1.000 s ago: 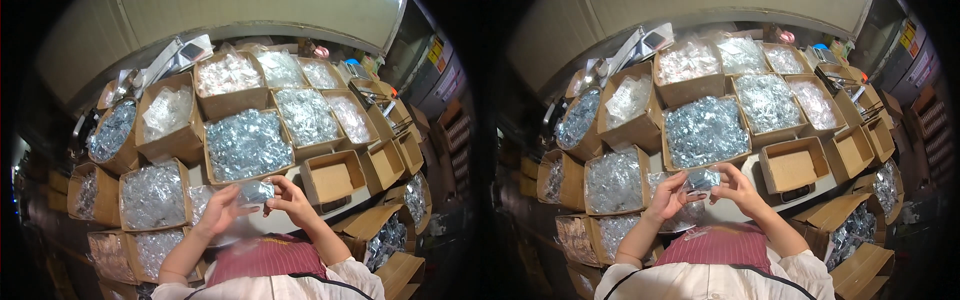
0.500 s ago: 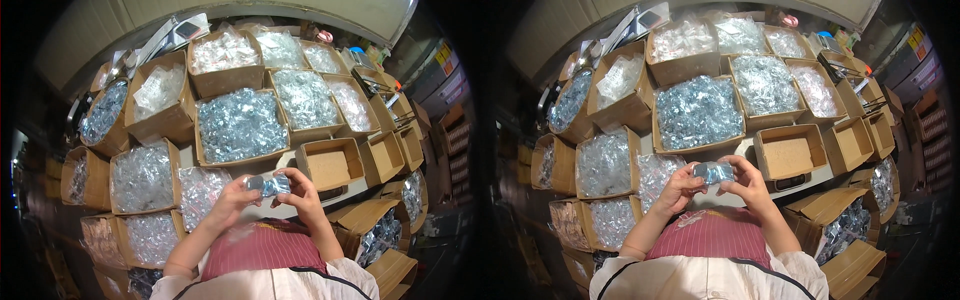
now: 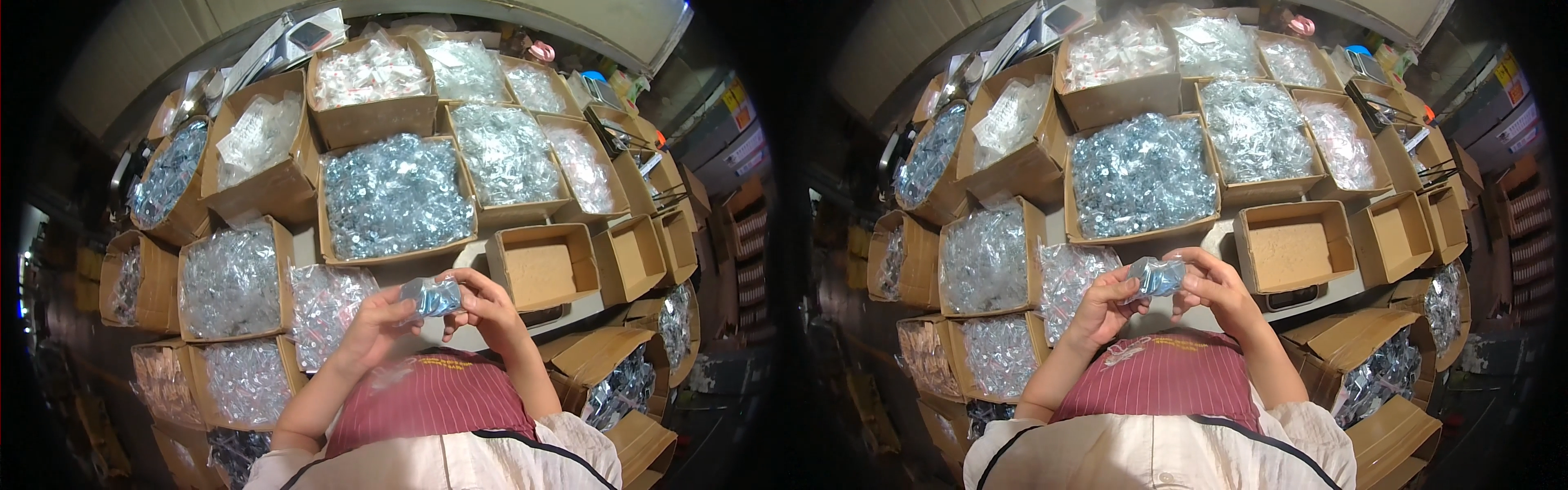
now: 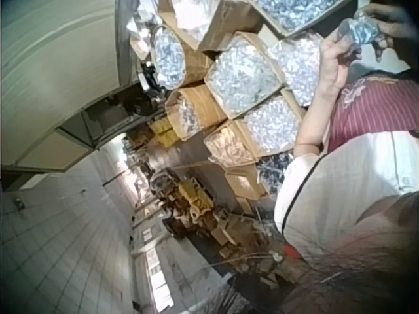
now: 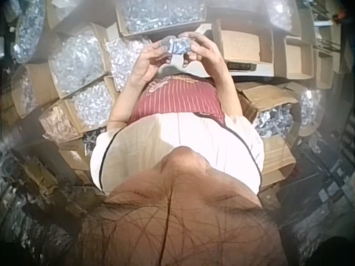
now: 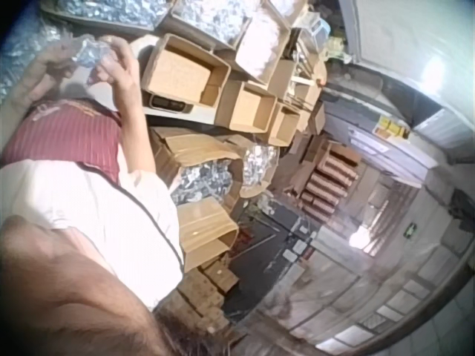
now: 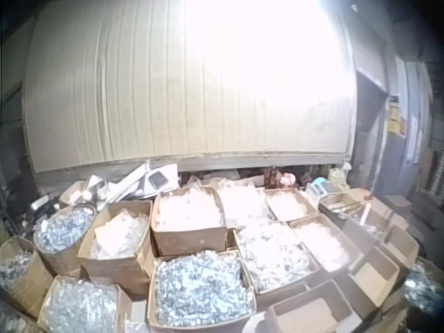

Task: The person organizes various small metal parts and plastic components by picking them up from larger boxes and placing them into smaller cardboard boxes on a table, including placing items into a plastic bag.

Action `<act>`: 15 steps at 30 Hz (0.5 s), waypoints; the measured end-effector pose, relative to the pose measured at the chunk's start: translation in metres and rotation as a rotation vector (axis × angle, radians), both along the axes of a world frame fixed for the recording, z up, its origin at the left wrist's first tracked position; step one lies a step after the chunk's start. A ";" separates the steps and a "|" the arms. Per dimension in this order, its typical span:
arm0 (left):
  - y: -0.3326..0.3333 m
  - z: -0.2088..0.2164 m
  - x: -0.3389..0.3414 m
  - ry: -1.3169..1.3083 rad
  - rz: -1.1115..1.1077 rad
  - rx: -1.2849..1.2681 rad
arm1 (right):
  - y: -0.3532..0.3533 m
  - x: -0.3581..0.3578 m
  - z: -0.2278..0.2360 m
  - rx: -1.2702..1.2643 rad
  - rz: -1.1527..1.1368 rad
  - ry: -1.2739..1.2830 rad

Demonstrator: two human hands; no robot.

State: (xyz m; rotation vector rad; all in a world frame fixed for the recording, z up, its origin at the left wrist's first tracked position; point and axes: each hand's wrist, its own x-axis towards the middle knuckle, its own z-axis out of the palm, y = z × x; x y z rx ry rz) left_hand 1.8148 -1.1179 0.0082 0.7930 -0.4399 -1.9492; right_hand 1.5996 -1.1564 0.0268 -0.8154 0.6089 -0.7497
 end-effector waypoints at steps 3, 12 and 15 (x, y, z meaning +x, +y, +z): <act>-0.001 -0.004 0.000 -0.004 -0.013 0.012 | -0.002 0.001 -0.003 0.050 -0.024 0.025; -0.006 -0.001 -0.006 0.024 -0.048 0.068 | -0.001 -0.004 -0.009 0.149 -0.064 0.075; -0.007 -0.005 -0.009 0.016 -0.037 0.116 | 0.001 -0.006 -0.012 0.176 -0.085 0.070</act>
